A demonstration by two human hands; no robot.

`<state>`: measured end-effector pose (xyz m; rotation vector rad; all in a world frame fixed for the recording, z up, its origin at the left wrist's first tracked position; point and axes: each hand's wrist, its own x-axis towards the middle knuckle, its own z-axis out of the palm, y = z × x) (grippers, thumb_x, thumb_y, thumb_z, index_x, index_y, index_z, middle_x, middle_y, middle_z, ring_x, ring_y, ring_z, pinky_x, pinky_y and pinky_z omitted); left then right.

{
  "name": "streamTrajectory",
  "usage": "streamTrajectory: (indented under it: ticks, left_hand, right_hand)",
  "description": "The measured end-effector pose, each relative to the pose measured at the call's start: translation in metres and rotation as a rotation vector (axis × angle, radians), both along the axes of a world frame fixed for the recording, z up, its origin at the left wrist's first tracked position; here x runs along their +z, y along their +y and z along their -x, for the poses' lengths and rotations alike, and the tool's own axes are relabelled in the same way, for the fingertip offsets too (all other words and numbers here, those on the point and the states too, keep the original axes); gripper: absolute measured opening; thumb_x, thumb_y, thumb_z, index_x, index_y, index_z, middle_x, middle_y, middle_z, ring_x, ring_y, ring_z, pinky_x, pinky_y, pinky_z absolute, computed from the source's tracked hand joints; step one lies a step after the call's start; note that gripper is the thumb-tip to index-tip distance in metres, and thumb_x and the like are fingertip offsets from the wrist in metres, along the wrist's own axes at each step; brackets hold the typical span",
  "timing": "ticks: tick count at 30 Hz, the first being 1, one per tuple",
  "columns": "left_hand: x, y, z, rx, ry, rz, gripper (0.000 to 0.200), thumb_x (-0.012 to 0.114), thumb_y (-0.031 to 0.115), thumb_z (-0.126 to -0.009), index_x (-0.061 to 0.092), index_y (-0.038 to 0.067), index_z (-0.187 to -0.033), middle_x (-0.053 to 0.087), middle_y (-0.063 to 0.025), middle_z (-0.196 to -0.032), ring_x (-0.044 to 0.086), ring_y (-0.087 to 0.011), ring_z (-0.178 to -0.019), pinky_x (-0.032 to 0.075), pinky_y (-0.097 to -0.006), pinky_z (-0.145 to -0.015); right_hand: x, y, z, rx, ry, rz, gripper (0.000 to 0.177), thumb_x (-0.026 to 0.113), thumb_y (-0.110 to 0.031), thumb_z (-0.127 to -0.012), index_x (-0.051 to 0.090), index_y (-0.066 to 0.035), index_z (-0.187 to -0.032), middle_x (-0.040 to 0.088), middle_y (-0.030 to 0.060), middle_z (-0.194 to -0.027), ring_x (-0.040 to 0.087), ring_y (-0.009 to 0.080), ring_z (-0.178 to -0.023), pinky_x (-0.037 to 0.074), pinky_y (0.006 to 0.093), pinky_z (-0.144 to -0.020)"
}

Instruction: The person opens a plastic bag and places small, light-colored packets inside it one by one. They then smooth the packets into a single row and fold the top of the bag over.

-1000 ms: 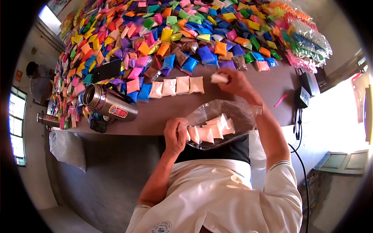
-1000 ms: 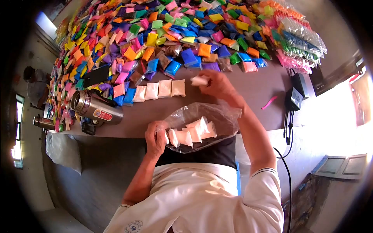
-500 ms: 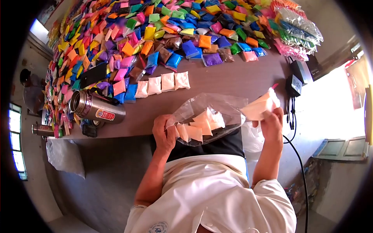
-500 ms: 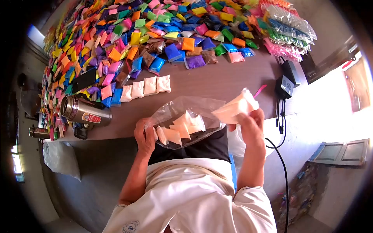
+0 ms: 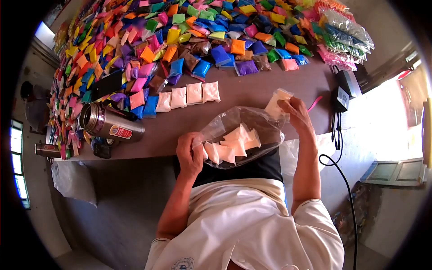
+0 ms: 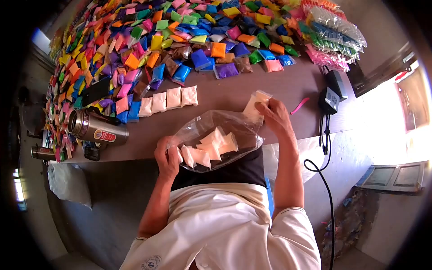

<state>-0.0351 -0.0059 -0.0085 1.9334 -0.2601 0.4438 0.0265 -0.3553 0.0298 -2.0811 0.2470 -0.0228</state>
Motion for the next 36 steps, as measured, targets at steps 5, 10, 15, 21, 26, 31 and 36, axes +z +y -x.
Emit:
streamTrajectory:
  ticks: [5, 10, 15, 21, 26, 31, 36]
  left_hand:
    - [-0.003, 0.001, -0.001, -0.008, -0.024, -0.022, 0.017, 0.052, 0.016, -0.093, 0.06, 0.002, -0.092, 0.064, -0.0143, -0.092, 0.058, -0.0334, -0.084, 0.048, -0.0408, -0.075]
    - [-0.001, 0.0, -0.002, -0.007, -0.05, -0.049, 0.015, 0.054, 0.016, -0.092, 0.06, 0.002, -0.091, 0.064, -0.0142, -0.092, 0.058, -0.0342, -0.084, 0.048, -0.0412, -0.076]
    - [-0.001, 0.0, -0.001, 0.005, -0.066, -0.069, 0.014, 0.055, 0.015, -0.091, 0.061, 0.002, -0.091, 0.065, -0.0141, -0.093, 0.059, -0.0354, -0.085, 0.048, -0.0419, -0.077]
    - [-0.002, -0.002, -0.002, 0.032, -0.078, -0.08, 0.013, 0.053, 0.012, -0.089, 0.062, 0.002, -0.091, 0.065, -0.0144, -0.093, 0.059, -0.0357, -0.085, 0.048, -0.0424, -0.079]
    - [-0.004, -0.002, 0.0, 0.045, -0.008, -0.04, 0.015, 0.053, 0.013, -0.088, 0.062, 0.002, -0.091, 0.065, -0.0147, -0.093, 0.059, -0.0348, -0.085, 0.048, -0.0412, -0.079]
    - [-0.007, 0.002, 0.0, 0.032, 0.043, 0.01, 0.017, 0.055, 0.016, -0.089, 0.063, 0.001, -0.09, 0.065, -0.0149, -0.092, 0.06, -0.0336, -0.085, 0.048, -0.0403, -0.078]
    - [-0.003, 0.001, 0.0, 0.01, 0.033, 0.007, 0.021, 0.056, 0.021, -0.093, 0.063, 0.001, -0.091, 0.065, -0.015, -0.091, 0.059, -0.0344, -0.084, 0.048, -0.0406, -0.076]
  right_hand:
    - [-0.013, 0.016, -0.007, -0.06, -0.129, -0.021, 0.044, 0.068, -0.039, -0.085, 0.063, 0.001, -0.103, 0.061, 0.0076, -0.077, 0.057, 0.0167, -0.072, 0.045, 0.0322, -0.064]
    - [0.005, 0.024, -0.003, -0.107, -0.117, 0.259, 0.049, 0.069, -0.039, -0.085, 0.061, -0.002, -0.115, 0.066, 0.0139, -0.081, 0.062, 0.0262, -0.073, 0.05, 0.0353, -0.069]
    - [0.013, 0.015, 0.012, -0.299, -0.548, 0.309, 0.025, 0.07, -0.015, -0.085, 0.066, -0.003, -0.106, 0.065, 0.0092, -0.078, 0.062, 0.0212, -0.07, 0.049, 0.0322, -0.067]
    - [0.074, 0.058, 0.092, 0.12, -0.625, -0.033, 0.007, 0.065, 0.001, -0.08, 0.067, 0.0, -0.087, 0.064, 0.0039, -0.077, 0.059, 0.0103, -0.066, 0.047, 0.0252, -0.059]
    - [0.08, 0.111, 0.106, 0.474, -0.409, 0.368, 0.051, 0.085, -0.022, -0.067, 0.063, -0.003, -0.109, 0.069, 0.0122, -0.092, 0.065, 0.0317, -0.086, 0.049, 0.0425, -0.083]
    - [0.048, 0.134, 0.11, 0.494, -0.3, 0.561, 0.073, 0.085, -0.026, -0.068, 0.05, -0.006, -0.128, 0.067, 0.0113, -0.088, 0.064, 0.0299, -0.086, 0.045, 0.0424, -0.085]
    - [0.036, 0.148, 0.109, 0.471, -0.295, 0.468, 0.071, 0.082, -0.022, -0.072, 0.048, -0.006, -0.132, 0.066, 0.0087, -0.082, 0.064, 0.0288, -0.082, 0.047, 0.0413, -0.077]
